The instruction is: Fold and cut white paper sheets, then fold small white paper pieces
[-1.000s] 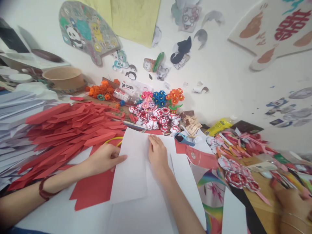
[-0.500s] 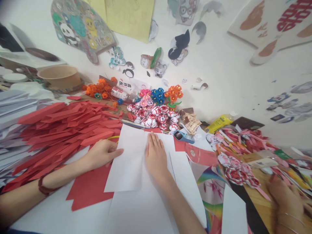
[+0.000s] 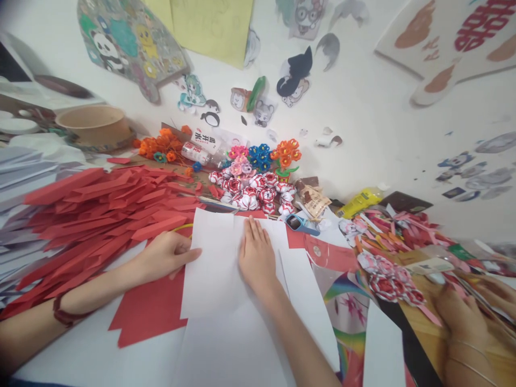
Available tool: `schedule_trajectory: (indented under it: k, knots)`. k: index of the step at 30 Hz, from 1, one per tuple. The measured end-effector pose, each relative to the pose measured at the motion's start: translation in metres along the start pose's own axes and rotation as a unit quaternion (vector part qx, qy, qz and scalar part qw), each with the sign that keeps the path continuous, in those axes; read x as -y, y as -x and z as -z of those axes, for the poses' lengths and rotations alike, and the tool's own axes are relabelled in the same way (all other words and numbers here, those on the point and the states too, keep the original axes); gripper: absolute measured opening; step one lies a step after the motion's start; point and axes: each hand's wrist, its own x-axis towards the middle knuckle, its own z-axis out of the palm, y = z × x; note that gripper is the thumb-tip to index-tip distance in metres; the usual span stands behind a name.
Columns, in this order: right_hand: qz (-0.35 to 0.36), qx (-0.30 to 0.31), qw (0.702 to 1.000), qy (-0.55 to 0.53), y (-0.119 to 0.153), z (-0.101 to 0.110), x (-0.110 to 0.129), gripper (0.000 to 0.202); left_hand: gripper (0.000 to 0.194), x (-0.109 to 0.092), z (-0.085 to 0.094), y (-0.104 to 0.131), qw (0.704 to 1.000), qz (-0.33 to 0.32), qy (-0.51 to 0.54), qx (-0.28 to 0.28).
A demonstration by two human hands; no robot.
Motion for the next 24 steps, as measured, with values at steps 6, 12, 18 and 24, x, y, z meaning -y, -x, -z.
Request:
schedule_trajectory:
  k: [6, 12, 18, 24]
  knots:
    - [-0.006, -0.018, 1.000, -0.008, 0.0032, 0.0007, 0.0009, 0.053, 0.059, -0.0019, 0.0030, 0.0043, 0.998, -0.013, 0.043, 0.032]
    - [0.003, -0.026, 1.000, -0.007, 0.0048, -0.0015, 0.0014, 0.053, 0.054, 0.0005, -0.0006, 0.0051, 0.999, -0.016, -0.005, 0.040]
    - [0.007, 0.003, 1.000, 0.022, 0.0021, -0.0009, 0.0005, 0.054, 0.057, 0.0043, 0.0019, 0.0042, 0.996, -0.042, -0.028, 0.070]
    - [0.006, 0.003, 1.000, 0.030, 0.0026, 0.0006, 0.0010, 0.054, 0.057, 0.0060, 0.0016, 0.0045, 0.996, -0.040, -0.029, 0.079]
